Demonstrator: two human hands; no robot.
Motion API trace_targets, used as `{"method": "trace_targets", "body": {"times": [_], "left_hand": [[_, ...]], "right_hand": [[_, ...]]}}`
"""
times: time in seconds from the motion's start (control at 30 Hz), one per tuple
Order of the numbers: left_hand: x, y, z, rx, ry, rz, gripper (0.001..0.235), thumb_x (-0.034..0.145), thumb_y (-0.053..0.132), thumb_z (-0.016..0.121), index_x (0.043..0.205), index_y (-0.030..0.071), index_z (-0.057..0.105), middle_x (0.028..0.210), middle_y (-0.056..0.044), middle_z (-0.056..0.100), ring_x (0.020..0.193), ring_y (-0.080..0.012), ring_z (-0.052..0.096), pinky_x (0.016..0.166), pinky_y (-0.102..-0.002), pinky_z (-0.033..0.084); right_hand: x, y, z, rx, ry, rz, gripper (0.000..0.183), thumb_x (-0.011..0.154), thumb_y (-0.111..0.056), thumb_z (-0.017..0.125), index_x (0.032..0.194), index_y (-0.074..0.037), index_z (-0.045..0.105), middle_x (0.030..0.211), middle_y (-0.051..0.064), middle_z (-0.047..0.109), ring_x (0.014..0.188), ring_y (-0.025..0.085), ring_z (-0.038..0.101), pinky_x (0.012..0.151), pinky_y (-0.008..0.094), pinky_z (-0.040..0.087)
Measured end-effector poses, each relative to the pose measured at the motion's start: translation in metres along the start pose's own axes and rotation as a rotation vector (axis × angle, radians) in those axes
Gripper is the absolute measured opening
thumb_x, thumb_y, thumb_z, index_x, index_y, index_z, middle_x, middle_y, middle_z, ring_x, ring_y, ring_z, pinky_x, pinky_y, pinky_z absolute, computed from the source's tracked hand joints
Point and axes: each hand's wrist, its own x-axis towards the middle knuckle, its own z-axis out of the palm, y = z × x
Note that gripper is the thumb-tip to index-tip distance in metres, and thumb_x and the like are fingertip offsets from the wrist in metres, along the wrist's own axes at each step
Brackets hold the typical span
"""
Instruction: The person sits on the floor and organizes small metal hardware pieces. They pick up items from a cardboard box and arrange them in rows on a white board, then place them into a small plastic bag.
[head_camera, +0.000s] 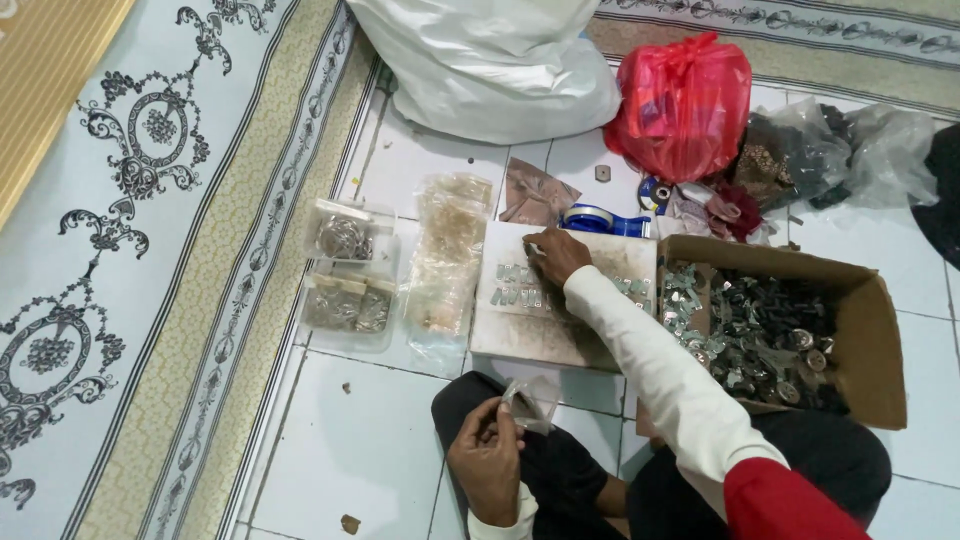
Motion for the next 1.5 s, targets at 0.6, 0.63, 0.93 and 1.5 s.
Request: {"method": "trace_targets", "body": {"times": [0.6,0.63,0.93,1.5], "left_hand": [[-0.003,0.000,0.009,-0.040,-0.018,0.200,0.013,0.086,0.009,0.076,0.094,0.001,0.081,0.061,-0.011,0.075,0.049,-0.0114,0.069,0.042,-0.023,0.061],[-0.005,0.000,0.011,-0.041,-0.025,0.203,0.013,0.086,0.009,0.076,0.094,0.001,0.081,0.061,-0.011,0.075,0.049,-0.0114,0.069,0.042,-0.023,0.061],[-0.021,0.015,0.020,-0.032,-0.058,0.221,0.015,0.086,0.010,0.077,0.096,0.000,0.081,0.060,-0.010,0.075,0.045,-0.0121,0.065,0.043,-0.024,0.059],[-0.048,0.027,0.017,0.127,-0.032,0.262,0.015,0.086,0.011,0.077,0.096,0.001,0.082,0.065,-0.010,0.077,0.049,-0.0132,0.067,0.050,-0.026,0.057]], "right_hand": [[-0.201,-0.090,-0.129,0.562,0.239,-0.603,0.026,0.085,-0.003,0.080,0.108,-0.004,0.068,0.094,0.013,0.078,0.078,0.022,0.083,0.068,0.030,0.072],[-0.209,-0.093,-0.133,0.558,0.246,-0.600,0.026,0.085,-0.003,0.080,0.108,-0.004,0.068,0.094,0.013,0.078,0.078,0.022,0.083,0.068,0.030,0.072],[-0.212,-0.022,-0.125,0.122,0.559,-0.727,0.013,0.091,-0.004,0.076,0.103,-0.005,0.074,0.098,0.014,0.077,0.087,0.028,0.075,0.078,0.039,0.066],[-0.134,0.162,-0.021,-0.470,0.143,0.091,0.033,0.086,-0.043,0.075,0.109,-0.019,0.079,0.135,0.005,0.064,0.127,0.030,0.049,0.105,0.049,0.036]]}}
